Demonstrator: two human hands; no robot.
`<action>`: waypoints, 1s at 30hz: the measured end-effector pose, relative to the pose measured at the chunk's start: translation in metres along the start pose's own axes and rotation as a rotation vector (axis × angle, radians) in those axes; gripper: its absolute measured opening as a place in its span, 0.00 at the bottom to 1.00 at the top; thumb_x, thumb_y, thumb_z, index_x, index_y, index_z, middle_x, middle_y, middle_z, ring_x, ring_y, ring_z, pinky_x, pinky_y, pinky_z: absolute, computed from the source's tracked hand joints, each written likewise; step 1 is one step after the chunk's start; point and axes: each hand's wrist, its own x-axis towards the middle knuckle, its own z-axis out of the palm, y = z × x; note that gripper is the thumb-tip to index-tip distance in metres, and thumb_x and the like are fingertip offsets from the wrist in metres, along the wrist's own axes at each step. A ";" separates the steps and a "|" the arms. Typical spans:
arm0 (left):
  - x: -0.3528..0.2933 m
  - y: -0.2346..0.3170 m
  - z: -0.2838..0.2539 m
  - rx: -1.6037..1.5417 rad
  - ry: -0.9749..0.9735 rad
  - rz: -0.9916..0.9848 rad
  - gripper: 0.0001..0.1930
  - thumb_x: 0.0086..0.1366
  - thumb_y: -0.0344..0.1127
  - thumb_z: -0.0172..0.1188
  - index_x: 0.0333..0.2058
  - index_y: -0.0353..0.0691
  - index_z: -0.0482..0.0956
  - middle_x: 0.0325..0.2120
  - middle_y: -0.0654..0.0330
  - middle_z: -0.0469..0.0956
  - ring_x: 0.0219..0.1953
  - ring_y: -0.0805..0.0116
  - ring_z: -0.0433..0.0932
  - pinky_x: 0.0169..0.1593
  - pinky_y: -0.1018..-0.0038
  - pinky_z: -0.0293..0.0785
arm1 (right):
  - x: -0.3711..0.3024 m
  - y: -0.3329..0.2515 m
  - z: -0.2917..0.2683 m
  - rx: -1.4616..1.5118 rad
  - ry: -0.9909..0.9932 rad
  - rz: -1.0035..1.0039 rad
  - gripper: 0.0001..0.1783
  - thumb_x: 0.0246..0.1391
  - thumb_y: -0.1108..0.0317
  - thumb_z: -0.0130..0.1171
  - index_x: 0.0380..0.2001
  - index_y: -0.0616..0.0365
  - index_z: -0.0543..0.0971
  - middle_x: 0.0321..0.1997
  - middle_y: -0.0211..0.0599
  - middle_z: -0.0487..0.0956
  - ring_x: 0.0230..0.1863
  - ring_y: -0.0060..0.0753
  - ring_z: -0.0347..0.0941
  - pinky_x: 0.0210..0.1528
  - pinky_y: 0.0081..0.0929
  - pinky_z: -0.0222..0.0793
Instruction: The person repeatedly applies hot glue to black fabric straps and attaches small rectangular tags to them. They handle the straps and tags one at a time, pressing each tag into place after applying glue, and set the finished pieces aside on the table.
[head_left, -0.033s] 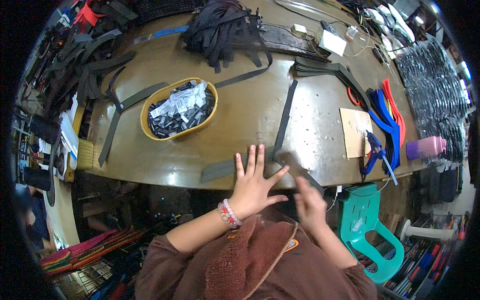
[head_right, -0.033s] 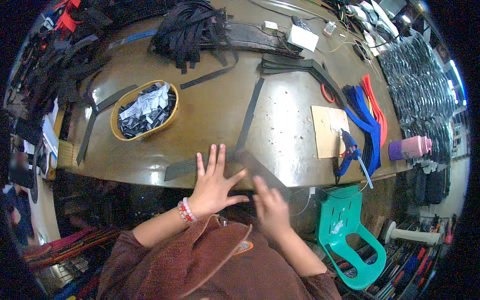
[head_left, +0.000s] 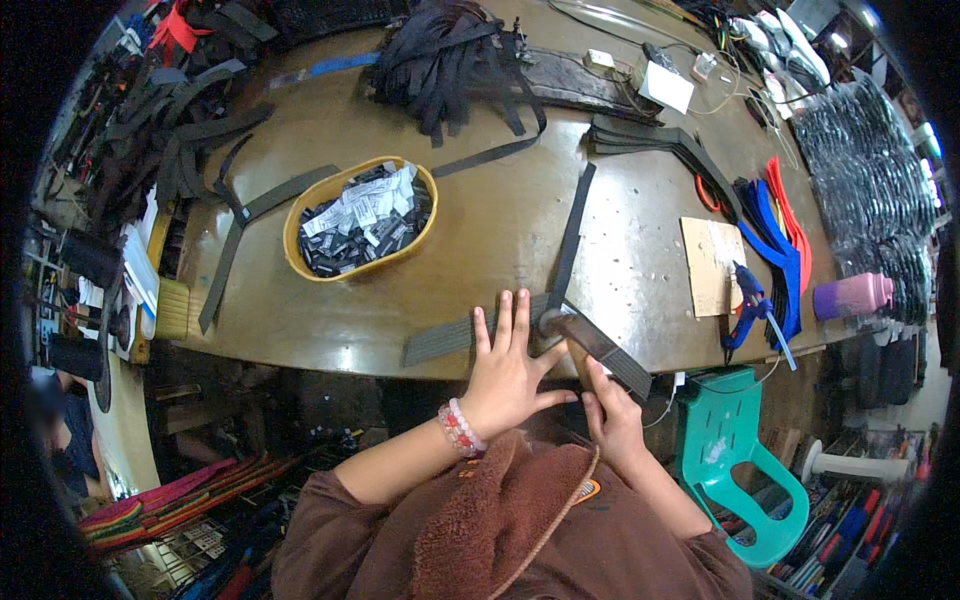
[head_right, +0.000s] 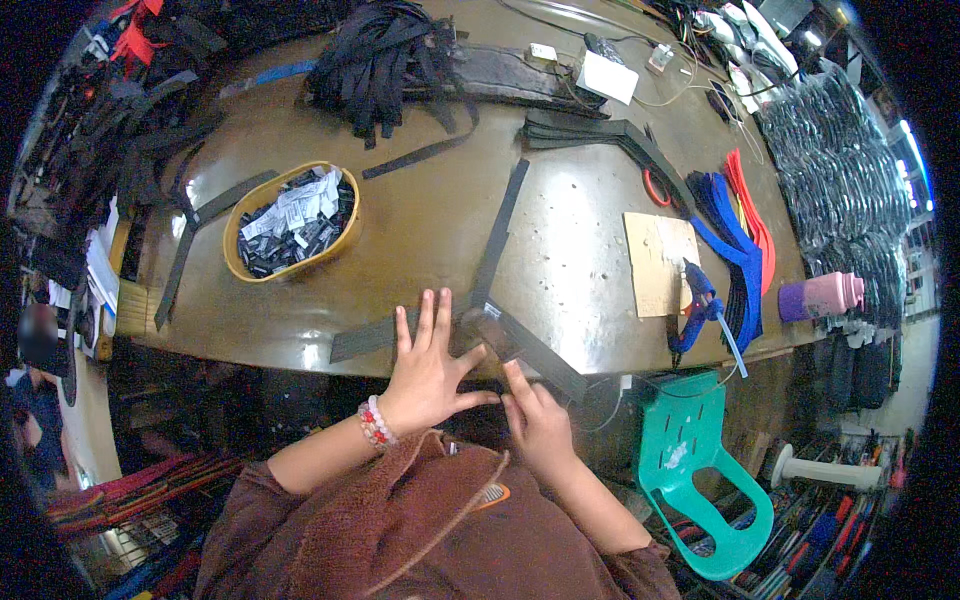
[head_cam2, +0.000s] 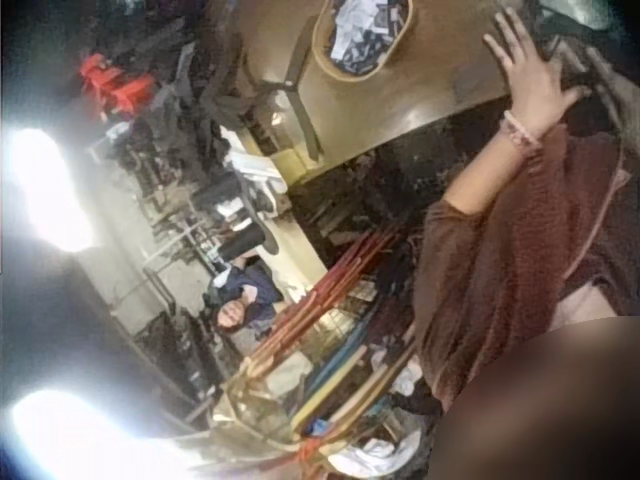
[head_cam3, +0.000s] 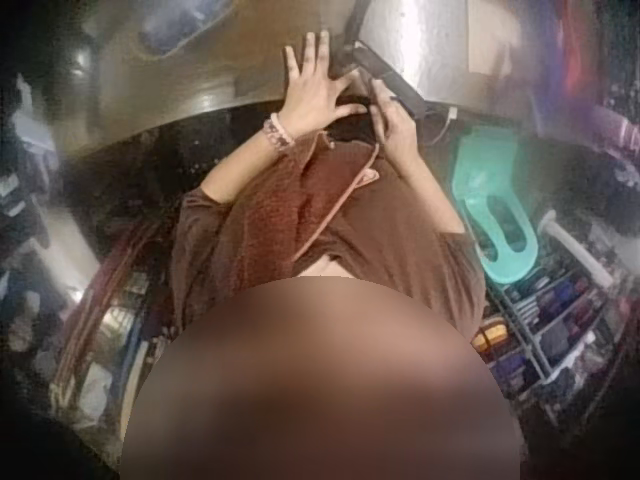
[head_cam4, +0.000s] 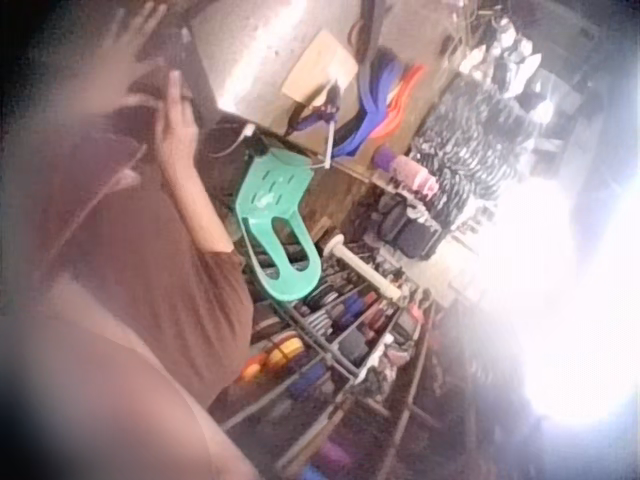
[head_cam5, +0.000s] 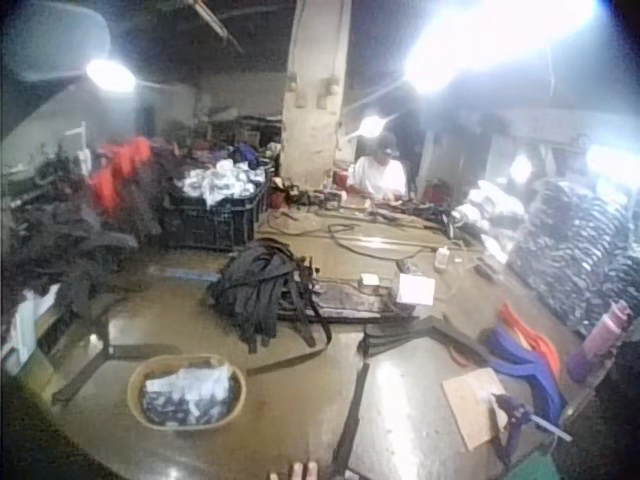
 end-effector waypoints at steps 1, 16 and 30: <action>-0.001 0.000 0.000 0.009 0.046 0.010 0.35 0.51 0.70 0.53 0.55 0.60 0.73 0.64 0.31 0.37 0.67 0.32 0.33 0.61 0.32 0.29 | -0.011 0.001 0.001 -0.039 -0.160 0.156 0.32 0.55 0.70 0.56 0.63 0.41 0.63 0.33 0.48 0.76 0.32 0.51 0.75 0.34 0.41 0.72; 0.009 -0.001 -0.022 -0.234 0.059 0.208 0.10 0.55 0.31 0.56 0.37 0.38 0.72 0.33 0.55 0.68 0.37 0.56 0.70 0.42 0.66 0.71 | 0.053 0.136 -0.022 -0.379 0.401 0.180 0.25 0.57 0.72 0.54 0.59 0.60 0.67 0.55 0.51 0.73 0.51 0.49 0.71 0.56 0.36 0.64; -0.067 -0.277 -0.155 -2.182 1.610 -0.604 0.25 0.67 0.46 0.52 0.48 0.26 0.67 0.41 0.48 0.73 0.45 0.64 0.75 0.51 0.66 0.75 | 0.048 0.163 -0.011 -0.561 0.339 0.265 0.29 0.51 0.68 0.59 0.59 0.38 0.70 0.34 0.42 0.71 0.37 0.46 0.67 0.41 0.40 0.65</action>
